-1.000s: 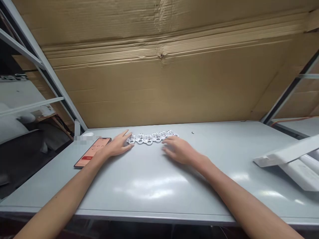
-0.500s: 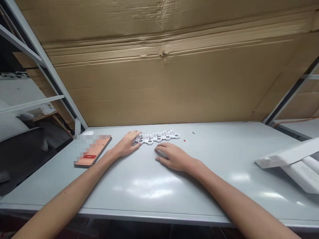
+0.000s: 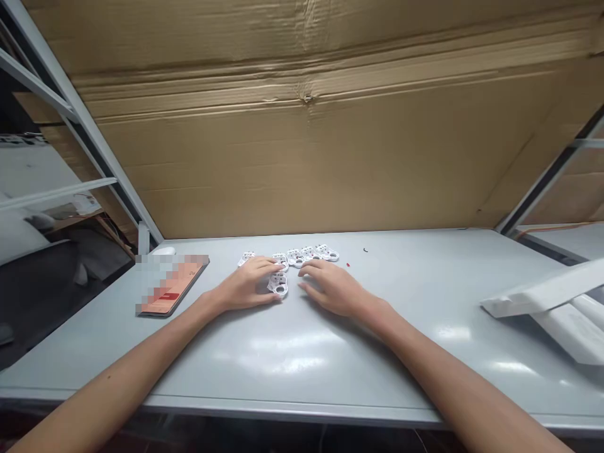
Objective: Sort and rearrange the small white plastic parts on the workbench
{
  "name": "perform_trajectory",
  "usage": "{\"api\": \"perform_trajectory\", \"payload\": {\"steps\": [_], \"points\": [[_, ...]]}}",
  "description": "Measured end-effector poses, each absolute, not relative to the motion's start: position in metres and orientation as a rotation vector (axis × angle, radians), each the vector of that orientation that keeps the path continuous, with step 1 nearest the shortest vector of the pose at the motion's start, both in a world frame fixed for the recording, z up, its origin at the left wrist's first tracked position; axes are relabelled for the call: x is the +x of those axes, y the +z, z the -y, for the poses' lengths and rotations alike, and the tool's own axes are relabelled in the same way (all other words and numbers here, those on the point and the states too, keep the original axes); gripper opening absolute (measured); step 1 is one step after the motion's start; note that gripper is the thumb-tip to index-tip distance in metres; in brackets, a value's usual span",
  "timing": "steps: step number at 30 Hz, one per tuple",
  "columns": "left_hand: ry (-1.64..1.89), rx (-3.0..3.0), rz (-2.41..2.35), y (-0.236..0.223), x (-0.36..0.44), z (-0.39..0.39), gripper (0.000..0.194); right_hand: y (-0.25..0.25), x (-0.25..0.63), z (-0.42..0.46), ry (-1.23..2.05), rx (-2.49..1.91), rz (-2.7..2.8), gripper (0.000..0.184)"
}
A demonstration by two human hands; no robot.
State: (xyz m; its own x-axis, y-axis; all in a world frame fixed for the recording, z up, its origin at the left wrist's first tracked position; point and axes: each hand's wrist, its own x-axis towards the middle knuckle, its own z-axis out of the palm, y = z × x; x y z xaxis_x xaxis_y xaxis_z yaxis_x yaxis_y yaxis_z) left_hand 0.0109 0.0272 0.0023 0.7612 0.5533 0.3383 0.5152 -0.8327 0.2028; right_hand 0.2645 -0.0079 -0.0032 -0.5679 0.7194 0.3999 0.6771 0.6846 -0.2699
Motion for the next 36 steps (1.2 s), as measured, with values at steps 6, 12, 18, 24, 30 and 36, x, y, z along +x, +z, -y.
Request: {"api": "perform_trajectory", "payload": {"steps": [6,12,18,24,30,36], "points": [[0.59,2.883,-0.843,-0.002,0.01,-0.024,0.062,-0.009,0.261,0.008,0.115,-0.945,2.403,0.024],[0.603,2.881,-0.885,-0.004,0.018,-0.015,0.051,-0.01,0.256,0.01,0.134,-0.895,2.421,0.022],[0.631,2.827,-0.894,-0.001,0.026,-0.005,0.058,-0.005,0.251,0.014,0.193,-0.83,2.421,0.02],[0.6,2.839,-0.942,-0.001,0.026,-0.006,0.054,-0.008,0.249,0.013,0.184,-0.829,2.416,0.02],[0.558,2.819,-0.978,-0.002,0.03,-0.004,0.048,-0.015,0.248,0.01,0.134,-0.791,2.396,0.024],[0.575,2.796,-0.988,0.001,0.03,-0.001,0.038,-0.005,0.257,0.012,0.025,-0.872,2.306,0.035]]}}
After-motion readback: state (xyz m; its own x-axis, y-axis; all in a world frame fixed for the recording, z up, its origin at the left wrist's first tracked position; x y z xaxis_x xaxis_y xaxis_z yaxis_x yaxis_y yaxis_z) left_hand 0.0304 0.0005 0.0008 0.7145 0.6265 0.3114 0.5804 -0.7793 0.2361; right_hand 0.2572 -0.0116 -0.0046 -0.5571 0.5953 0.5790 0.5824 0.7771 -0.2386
